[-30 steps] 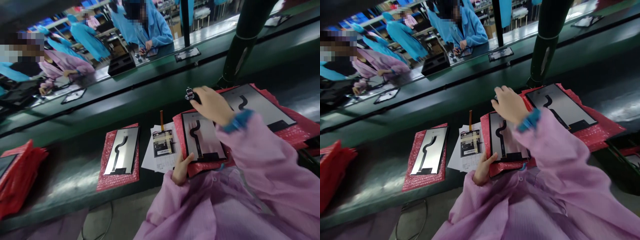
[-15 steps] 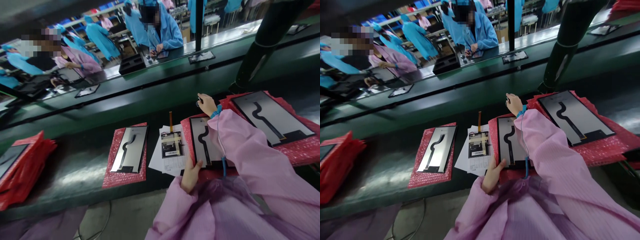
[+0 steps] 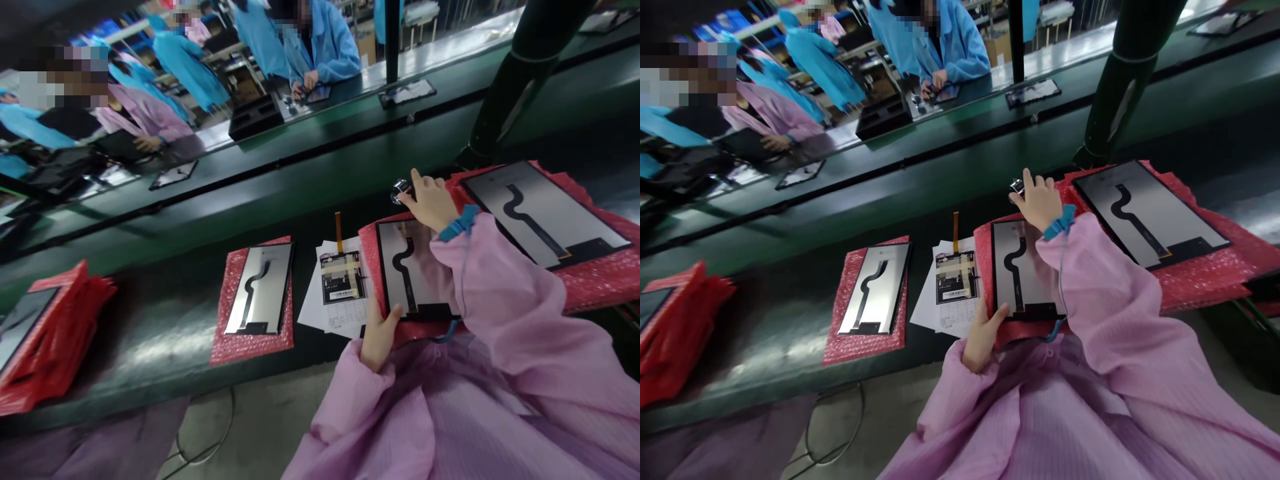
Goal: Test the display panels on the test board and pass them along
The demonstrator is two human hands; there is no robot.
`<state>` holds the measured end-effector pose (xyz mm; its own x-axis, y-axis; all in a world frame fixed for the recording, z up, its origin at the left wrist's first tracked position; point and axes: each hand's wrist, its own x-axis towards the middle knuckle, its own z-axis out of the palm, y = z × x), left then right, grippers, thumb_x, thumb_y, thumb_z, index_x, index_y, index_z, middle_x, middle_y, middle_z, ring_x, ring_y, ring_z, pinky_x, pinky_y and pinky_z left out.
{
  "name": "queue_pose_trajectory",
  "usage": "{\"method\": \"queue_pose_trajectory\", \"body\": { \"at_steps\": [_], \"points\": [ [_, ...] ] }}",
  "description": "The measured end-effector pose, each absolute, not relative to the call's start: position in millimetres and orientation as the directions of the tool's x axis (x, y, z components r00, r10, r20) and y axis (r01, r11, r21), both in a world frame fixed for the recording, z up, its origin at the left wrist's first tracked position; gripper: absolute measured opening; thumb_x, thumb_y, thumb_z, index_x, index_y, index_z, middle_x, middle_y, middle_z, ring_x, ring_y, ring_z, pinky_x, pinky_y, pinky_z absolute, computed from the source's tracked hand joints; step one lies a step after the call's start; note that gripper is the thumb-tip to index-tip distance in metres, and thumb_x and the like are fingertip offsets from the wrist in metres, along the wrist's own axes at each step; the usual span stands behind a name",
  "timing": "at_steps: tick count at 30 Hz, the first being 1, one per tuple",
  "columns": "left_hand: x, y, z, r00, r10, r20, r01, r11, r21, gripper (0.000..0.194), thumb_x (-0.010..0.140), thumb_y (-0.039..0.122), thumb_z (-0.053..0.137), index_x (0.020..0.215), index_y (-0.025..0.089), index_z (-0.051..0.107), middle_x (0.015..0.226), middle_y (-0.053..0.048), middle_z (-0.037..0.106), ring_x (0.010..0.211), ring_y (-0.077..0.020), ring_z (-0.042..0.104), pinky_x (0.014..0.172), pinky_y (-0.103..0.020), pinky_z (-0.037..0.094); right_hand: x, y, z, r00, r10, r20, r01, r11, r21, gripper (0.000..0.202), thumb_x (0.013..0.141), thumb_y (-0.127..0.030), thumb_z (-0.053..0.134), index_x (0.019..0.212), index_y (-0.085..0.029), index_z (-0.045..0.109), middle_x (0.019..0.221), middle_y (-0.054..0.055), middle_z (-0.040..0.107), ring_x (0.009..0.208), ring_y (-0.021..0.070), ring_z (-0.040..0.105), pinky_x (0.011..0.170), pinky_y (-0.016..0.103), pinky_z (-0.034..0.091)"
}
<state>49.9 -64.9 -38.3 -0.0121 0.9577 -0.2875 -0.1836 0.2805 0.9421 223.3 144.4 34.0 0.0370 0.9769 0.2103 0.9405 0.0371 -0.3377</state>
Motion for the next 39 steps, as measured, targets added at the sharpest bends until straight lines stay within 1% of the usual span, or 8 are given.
{"method": "queue_pose_trajectory", "body": {
  "at_steps": [7, 13, 17, 21, 27, 32, 35, 39],
  "points": [
    [41, -69, -36, -0.030, 0.942, -0.335, -0.214, 0.321, 0.923, 0.046, 0.082, 0.036, 0.079, 0.125, 0.025, 0.067, 0.126, -0.006, 0.071, 0.126, -0.0270, 0.063, 0.117, -0.040, 0.043, 261, 0, 18, 0.149, 0.987, -0.059, 0.875, -0.160, -0.457, 0.046, 0.096, -0.039, 0.054, 0.130, -0.010, 0.063, 0.098, 0.014, 0.075, 0.097, 0.0346, 0.072, 0.088, 0.050, 0.056],
    [35, -71, -33, -0.021, 0.917, -0.399, -0.266, 0.380, 0.886, 0.056, 0.076, 0.044, 0.085, 0.125, 0.023, 0.067, 0.125, -0.006, 0.073, 0.125, -0.0269, 0.065, 0.115, -0.042, 0.047, 265, -39, -11, 0.105, 0.972, -0.212, 0.406, -0.236, -0.883, 0.061, 0.089, -0.038, 0.061, 0.146, -0.018, 0.055, 0.099, 0.007, 0.076, 0.092, 0.0254, 0.073, 0.086, 0.044, 0.061],
    [29, -66, -32, -0.133, 0.788, -0.601, -0.359, 0.527, 0.770, 0.051, 0.073, 0.053, 0.085, 0.114, 0.024, 0.073, 0.126, -0.007, 0.074, 0.129, -0.0306, 0.064, 0.111, -0.044, 0.053, 262, -35, -8, 0.147, 0.965, -0.217, 0.156, -0.240, -0.958, 0.060, 0.086, -0.036, 0.067, 0.143, -0.021, 0.059, 0.107, 0.007, 0.075, 0.099, 0.0245, 0.071, 0.096, 0.047, 0.058],
    [25, -59, -32, -0.135, 0.764, -0.632, -0.385, 0.547, 0.744, 0.040, 0.076, 0.055, 0.083, 0.106, 0.029, 0.076, 0.125, -0.005, 0.076, 0.129, -0.0308, 0.065, 0.110, -0.043, 0.055, 261, -25, -6, 0.124, 0.967, -0.225, 0.082, -0.236, -0.968, 0.060, 0.082, -0.032, 0.070, 0.140, -0.019, 0.063, 0.107, 0.007, 0.076, 0.099, 0.0234, 0.070, 0.100, 0.047, 0.056],
    [26, -56, -38, -0.111, 0.851, -0.514, -0.285, 0.468, 0.837, 0.045, 0.079, 0.050, 0.082, 0.116, 0.026, 0.072, 0.131, -0.006, 0.072, 0.129, -0.0263, 0.064, 0.116, -0.042, 0.049, 257, -16, -22, 0.047, 0.971, -0.236, 0.270, -0.240, -0.933, 0.060, 0.084, -0.029, 0.061, 0.143, -0.015, 0.059, 0.087, 0.006, 0.073, 0.077, 0.0220, 0.068, 0.077, 0.041, 0.060],
    [27, -60, -38, -0.065, 0.911, -0.408, -0.207, 0.388, 0.898, 0.062, 0.075, 0.043, 0.086, 0.128, 0.021, 0.063, 0.135, -0.009, 0.069, 0.133, -0.0274, 0.061, 0.121, -0.044, 0.041, 259, -4, -13, 0.043, 0.999, 0.018, 0.727, -0.018, -0.686, 0.041, 0.093, -0.028, 0.049, 0.126, -0.012, 0.069, 0.109, 0.014, 0.069, 0.099, 0.0278, 0.069, 0.095, 0.045, 0.056],
    [27, -63, -36, -0.070, 0.905, -0.420, -0.251, 0.392, 0.885, 0.061, 0.075, 0.044, 0.085, 0.127, 0.020, 0.062, 0.137, -0.010, 0.068, 0.136, -0.0280, 0.058, 0.122, -0.043, 0.039, 259, 17, -4, 0.012, 0.991, 0.136, 0.825, 0.067, -0.561, 0.044, 0.093, -0.017, 0.041, 0.130, -0.009, 0.063, 0.123, 0.018, 0.066, 0.113, 0.0298, 0.065, 0.103, 0.045, 0.052],
    [28, -67, -34, -0.090, 0.903, -0.420, -0.266, 0.385, 0.884, 0.059, 0.075, 0.041, 0.086, 0.125, 0.022, 0.063, 0.137, -0.009, 0.068, 0.140, -0.0272, 0.056, 0.123, -0.041, 0.037, 254, 46, -1, -0.080, 0.993, 0.090, 0.875, 0.113, -0.471, 0.042, 0.090, -0.010, 0.041, 0.127, -0.008, 0.060, 0.118, 0.018, 0.070, 0.106, 0.0310, 0.063, 0.103, 0.048, 0.048]
  ]
}}
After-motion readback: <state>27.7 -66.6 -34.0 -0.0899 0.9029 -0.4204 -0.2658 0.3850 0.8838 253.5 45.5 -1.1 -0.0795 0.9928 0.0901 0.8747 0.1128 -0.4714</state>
